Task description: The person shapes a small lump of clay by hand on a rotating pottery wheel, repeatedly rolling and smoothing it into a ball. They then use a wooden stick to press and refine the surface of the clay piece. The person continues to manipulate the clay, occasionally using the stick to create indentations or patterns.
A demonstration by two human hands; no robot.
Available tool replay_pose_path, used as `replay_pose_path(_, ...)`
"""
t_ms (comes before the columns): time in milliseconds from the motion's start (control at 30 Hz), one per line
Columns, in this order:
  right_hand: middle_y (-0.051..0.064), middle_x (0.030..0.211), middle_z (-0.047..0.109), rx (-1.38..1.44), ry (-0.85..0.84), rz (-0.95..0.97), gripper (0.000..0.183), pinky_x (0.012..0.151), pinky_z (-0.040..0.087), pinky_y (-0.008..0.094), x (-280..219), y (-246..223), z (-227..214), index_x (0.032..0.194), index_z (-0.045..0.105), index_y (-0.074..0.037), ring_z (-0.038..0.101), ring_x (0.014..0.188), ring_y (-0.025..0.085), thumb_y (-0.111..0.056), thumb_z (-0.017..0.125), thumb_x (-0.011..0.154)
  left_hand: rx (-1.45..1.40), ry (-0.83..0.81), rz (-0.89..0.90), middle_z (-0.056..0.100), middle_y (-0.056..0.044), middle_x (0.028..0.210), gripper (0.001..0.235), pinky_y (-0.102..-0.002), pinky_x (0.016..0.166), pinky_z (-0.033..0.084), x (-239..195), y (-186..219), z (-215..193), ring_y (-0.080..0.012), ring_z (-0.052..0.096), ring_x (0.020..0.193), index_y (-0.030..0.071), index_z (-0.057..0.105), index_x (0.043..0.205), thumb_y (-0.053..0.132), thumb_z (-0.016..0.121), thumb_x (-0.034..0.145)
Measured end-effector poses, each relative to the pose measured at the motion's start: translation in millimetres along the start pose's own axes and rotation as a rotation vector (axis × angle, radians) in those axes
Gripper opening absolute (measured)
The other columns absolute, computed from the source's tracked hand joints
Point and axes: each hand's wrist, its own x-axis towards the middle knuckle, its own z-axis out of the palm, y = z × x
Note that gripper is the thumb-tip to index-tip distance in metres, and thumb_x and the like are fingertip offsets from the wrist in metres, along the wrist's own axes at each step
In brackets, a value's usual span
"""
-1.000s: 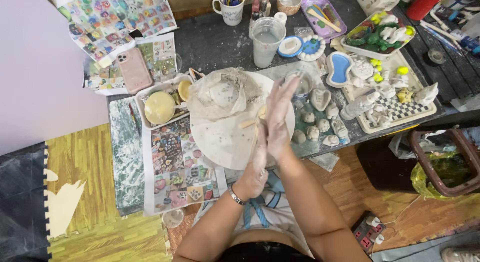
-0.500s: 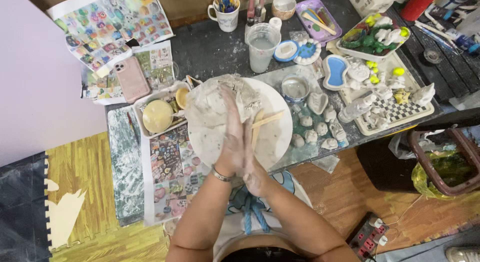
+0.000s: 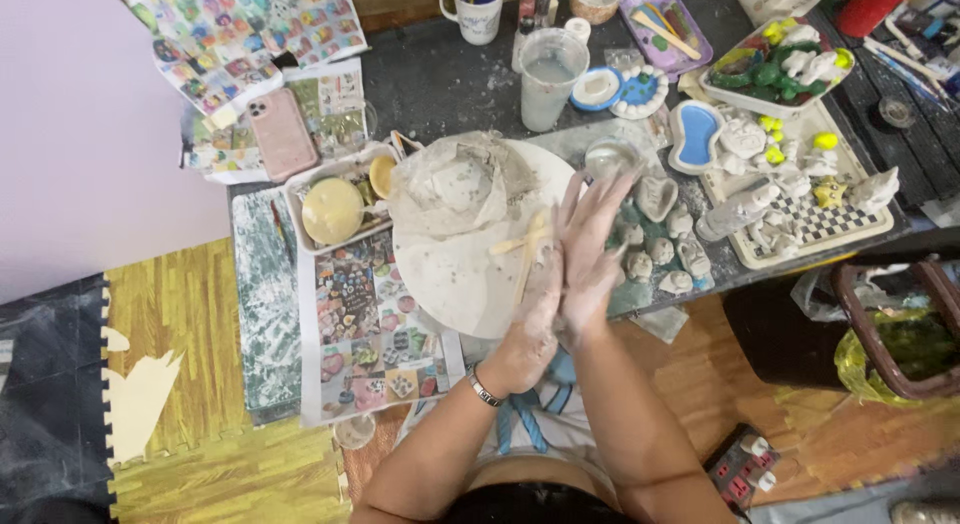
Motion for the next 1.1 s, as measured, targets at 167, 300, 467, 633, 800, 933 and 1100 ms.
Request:
replay_pose_path(167,0.016,0.179,-0.011,-0.329,-0.289,-0.001,0.114,0.136,-0.003,0.042,-29,28,9,0.166,-0.01,0.001,-0.009,0.167,0.032,-0.086,0.014,0.097,-0.097,0.17,0.075,-0.001,-0.02,0.178,0.09,-0.043,0.137,0.01,33,-12,-31,-0.0312,0.003,0.168,0.002,0.002,0.167,0.066,0.027,0.11)
replay_pose_path(300,0.017,0.177,-0.015,-0.377,-0.232,0.007,0.111,0.135,-0.004,0.043,-40,37,11,0.165,-0.013,-0.001,-0.012,0.166,0.03,-0.084,0.02,0.099,-0.125,0.146,0.088,0.034,-0.018,0.173,0.082,-0.042,0.136,0.017,36,-25,-35,-0.03,0.029,0.164,0.005,0.024,0.169,0.06,0.033,0.109)
replay_pose_path(467,0.016,0.177,-0.008,-0.163,0.007,-0.013,0.108,0.135,0.002,0.048,-4,23,23,0.166,-0.011,-0.007,-0.005,0.166,0.032,-0.079,0.035,0.099,-0.117,0.29,0.027,0.029,-0.018,0.173,0.067,-0.043,0.134,0.016,31,-31,-13,-0.0299,0.024,0.164,0.0,0.038,0.16,0.049,0.04,0.113)
replay_pose_path(633,0.012,0.178,-0.01,-0.169,-0.033,0.07,0.102,0.135,-0.002,0.046,5,26,29,0.168,-0.009,-0.011,-0.007,0.167,0.031,-0.079,0.029,0.101,-0.359,0.426,-0.04,0.03,-0.018,0.171,0.062,-0.041,0.133,0.014,24,-45,-4,-0.0293,0.024,0.162,-0.004,0.036,0.159,0.039,0.038,0.115)
replay_pose_path(800,0.012,0.178,-0.012,-0.139,-0.095,0.143,0.099,0.133,-0.003,0.046,12,35,30,0.167,-0.011,-0.011,-0.009,0.166,0.03,-0.075,0.03,0.102,-0.284,0.439,-0.102,0.025,-0.016,0.171,0.067,-0.038,0.131,0.015,31,-39,-16,-0.028,0.022,0.16,-0.004,0.026,0.162,0.042,0.033,0.113)
replay_pose_path(933,0.014,0.176,-0.014,-0.115,-0.217,0.108,0.094,0.133,-0.002,0.046,0,44,32,0.165,-0.014,-0.008,-0.01,0.165,0.03,-0.067,0.033,0.107,-0.394,0.451,-0.12,0.03,-0.017,0.169,0.067,-0.038,0.129,0.021,25,-32,-27,-0.0274,0.029,0.158,-0.003,0.023,0.162,0.042,0.031,0.113)
replay_pose_path(1100,0.017,0.176,-0.004,-0.215,-0.363,0.1,0.089,0.132,0.008,0.044,6,38,34,0.166,-0.008,-0.002,0.001,0.164,0.032,-0.042,0.048,0.109,-0.411,0.571,-0.22,0.054,-0.024,0.152,0.059,-0.037,0.118,0.039,26,-30,-53,-0.0277,0.05,0.14,-0.007,0.035,0.157,0.034,0.032,0.115)
